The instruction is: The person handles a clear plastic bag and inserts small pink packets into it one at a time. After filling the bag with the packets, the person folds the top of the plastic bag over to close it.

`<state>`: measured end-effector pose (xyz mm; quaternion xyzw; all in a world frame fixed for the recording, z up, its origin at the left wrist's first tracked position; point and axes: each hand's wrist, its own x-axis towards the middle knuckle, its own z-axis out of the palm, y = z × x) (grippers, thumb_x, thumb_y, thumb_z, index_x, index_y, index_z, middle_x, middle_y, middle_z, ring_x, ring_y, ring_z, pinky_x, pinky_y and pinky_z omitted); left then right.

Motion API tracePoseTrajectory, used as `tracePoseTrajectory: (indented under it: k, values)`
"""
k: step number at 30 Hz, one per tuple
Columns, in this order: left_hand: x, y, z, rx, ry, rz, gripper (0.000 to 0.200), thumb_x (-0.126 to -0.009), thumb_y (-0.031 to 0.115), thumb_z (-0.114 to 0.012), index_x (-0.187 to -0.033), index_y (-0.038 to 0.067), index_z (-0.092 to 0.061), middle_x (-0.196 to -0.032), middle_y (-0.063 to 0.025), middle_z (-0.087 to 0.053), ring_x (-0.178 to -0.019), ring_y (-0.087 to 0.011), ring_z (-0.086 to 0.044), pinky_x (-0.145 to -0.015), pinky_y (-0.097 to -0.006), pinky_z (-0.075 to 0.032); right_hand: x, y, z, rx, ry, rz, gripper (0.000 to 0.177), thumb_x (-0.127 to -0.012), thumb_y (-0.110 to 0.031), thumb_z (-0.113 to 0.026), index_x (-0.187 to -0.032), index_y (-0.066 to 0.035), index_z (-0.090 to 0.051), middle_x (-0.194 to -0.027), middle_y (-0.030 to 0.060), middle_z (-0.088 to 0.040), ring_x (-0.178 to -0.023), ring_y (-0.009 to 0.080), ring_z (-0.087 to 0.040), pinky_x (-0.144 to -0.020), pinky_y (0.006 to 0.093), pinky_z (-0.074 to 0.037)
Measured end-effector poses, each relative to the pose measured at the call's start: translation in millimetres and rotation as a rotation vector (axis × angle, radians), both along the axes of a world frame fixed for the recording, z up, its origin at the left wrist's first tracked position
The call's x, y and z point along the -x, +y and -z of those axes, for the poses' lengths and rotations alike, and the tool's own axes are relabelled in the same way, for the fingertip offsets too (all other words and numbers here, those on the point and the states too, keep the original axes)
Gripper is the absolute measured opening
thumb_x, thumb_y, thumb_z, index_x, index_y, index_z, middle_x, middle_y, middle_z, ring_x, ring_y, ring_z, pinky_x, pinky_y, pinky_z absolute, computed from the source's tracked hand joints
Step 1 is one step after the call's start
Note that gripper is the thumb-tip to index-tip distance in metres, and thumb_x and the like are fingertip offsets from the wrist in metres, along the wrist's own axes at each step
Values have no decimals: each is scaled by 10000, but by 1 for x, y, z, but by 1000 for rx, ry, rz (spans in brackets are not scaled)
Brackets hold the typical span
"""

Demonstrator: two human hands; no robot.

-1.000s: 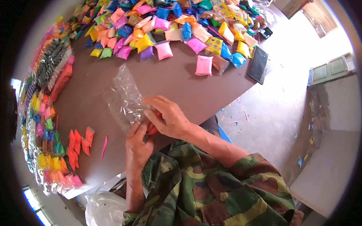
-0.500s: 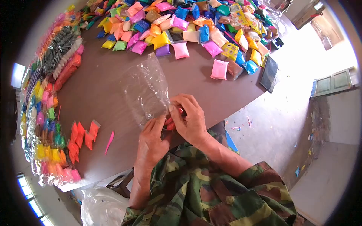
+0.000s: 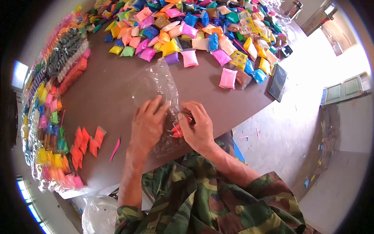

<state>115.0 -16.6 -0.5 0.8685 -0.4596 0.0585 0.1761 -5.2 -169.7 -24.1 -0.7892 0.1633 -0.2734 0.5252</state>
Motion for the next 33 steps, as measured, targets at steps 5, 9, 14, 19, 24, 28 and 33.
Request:
tracePoseTrajectory:
  k: [5,9,14,19,24,28,33]
  values:
    - [3,-2,-8,-31,72,147,403,-875,57,-689,-1271,89,-754,-1495,-126,-635,-1326,-321,-606,-1071,-498,-525,1,-1,-4,39,21,13,341,-966,-56,-708,-1300,1,-673,-1295,199,-677,-1136,370,-707,-984,407,-562]
    - [-6,-12,1,8,126,217,391,-880,55,-692,-1264,95,-756,-1465,-129,-630,-1246,-327,-636,-1007,-470,-572,0,-1,-5,114,22,12,404,-969,-65,-694,-1366,0,-653,-1377,230,-655,-1234,417,-674,-1039,425,-547]
    - [-11,-26,9,29,55,66,391,-919,104,-704,-1308,103,-739,-1440,-129,-617,-1186,-314,-650,-952,-454,-594,0,0,-6,120,3,28,433,-967,-51,-692,-1393,9,-641,-1406,241,-646,-1255,407,-667,-1065,418,-536]
    - [-9,-7,2,-48,43,-71,472,-910,187,-772,-1376,126,-719,-1485,-110,-612,-1239,-336,-640,-944,-494,-593,-1,-1,-5,125,-3,7,430,-964,-45,-696,-1387,13,-647,-1405,233,-653,-1256,389,-672,-1065,415,-535]
    - [0,45,4,-24,-103,-262,445,-956,312,-786,-1344,100,-735,-1459,-111,-648,-1245,-347,-634,-1040,-533,-524,0,-2,-2,133,11,-5,420,-961,-47,-701,-1375,10,-659,-1380,231,-672,-1270,388,-672,-1076,410,-527]
    - [11,87,-8,76,-82,-442,423,-971,304,-788,-1322,74,-739,-1402,-135,-687,-1266,-345,-643,-1079,-540,-502,1,-1,6,55,50,19,400,-973,-55,-699,-1366,9,-666,-1382,233,-677,-1277,374,-677,-1096,409,-515]
    - [-1,186,-13,-7,-153,-757,380,-965,222,-779,-1301,49,-737,-1312,-154,-732,-1243,-362,-674,-1039,-521,-537,1,1,10,-8,33,20,388,-985,-55,-697,-1365,19,-663,-1384,217,-681,-1273,328,-678,-1091,394,-513]
